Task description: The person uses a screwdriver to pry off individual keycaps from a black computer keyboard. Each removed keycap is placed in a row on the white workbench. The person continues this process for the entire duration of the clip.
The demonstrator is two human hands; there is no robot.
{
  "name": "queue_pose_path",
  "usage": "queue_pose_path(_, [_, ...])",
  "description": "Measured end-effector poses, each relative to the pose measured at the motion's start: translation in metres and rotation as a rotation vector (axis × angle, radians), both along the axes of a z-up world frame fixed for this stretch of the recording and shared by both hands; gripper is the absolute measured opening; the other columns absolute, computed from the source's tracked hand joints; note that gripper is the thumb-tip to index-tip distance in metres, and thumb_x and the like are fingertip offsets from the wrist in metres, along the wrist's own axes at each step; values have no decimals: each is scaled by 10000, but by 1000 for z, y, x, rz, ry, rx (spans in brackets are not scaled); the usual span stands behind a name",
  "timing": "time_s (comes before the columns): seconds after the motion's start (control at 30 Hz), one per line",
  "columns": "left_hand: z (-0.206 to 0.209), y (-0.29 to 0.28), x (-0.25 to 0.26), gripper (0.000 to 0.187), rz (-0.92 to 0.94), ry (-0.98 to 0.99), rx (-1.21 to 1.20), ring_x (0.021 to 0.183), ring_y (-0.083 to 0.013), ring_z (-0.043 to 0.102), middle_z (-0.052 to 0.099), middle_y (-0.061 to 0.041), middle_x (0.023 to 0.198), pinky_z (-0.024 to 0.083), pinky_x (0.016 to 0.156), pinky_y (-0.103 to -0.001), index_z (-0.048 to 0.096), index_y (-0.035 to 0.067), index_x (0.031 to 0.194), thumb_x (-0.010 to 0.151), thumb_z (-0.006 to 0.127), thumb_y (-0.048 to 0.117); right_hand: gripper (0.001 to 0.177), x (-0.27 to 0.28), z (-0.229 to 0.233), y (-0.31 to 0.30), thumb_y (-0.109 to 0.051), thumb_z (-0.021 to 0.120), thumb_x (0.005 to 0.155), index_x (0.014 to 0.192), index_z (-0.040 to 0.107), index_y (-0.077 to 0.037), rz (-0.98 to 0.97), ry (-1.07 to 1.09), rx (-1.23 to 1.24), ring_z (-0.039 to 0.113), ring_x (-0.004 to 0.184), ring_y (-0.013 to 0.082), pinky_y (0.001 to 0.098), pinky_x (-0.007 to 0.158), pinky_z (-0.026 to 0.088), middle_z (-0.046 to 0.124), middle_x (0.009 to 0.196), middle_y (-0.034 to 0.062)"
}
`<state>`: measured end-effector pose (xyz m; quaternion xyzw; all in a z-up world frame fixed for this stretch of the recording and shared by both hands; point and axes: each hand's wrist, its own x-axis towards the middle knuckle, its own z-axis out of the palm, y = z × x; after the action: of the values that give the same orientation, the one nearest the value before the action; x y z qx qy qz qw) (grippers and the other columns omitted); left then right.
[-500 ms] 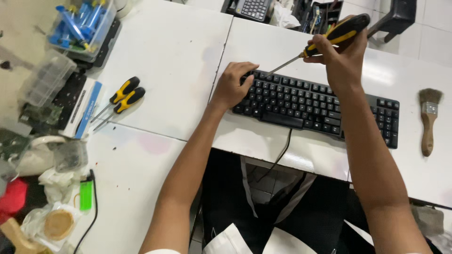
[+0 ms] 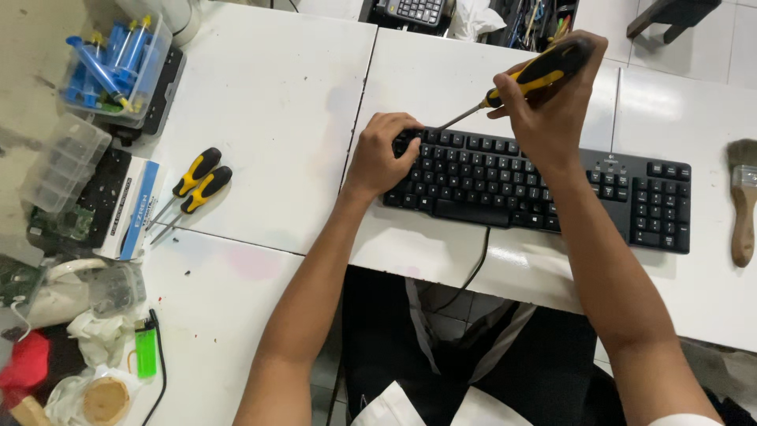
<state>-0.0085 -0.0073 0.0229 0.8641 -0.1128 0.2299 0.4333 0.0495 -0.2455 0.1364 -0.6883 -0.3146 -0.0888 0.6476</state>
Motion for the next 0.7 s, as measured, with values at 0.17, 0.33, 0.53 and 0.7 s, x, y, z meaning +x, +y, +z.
queue_pose_path(0.17, [5,5,1,146,-28,39,8,1080,-259,674,783,-32,1073,543,984,-396,752,116,1058,921,710,145,666,-6,15,12,174,755,1106,1342,238,-174,4,-51,-82,766,858,337,402,677,722,665,1074,251])
queue_pose_path(0.33, [-1,14,5,190,-59,49,17,1104,-250,709,805,-46,1117,540,1014,-395,793,144,1089,913,729,173,688,-4,23,21,144,796,1081,1373,256,-167,27,-121,-159,750,763,330,383,591,701,663,1066,249])
queue_pose_path(0.53, [-11,18,11,209,-64,59,-3,1120,-234,749,832,-34,1132,566,1011,-377,840,162,1119,926,769,198,656,-10,14,23,-61,901,1026,1327,319,-95,-156,-350,-293,517,681,263,385,629,439,454,1202,164])
queue_pose_path(0.7, [-5,20,9,234,-92,138,-5,1179,-210,747,837,-35,1164,563,1049,-370,840,184,1152,928,794,234,585,-16,14,31,15,790,1132,1314,260,-150,-15,-211,-166,767,678,314,344,606,612,627,857,205])
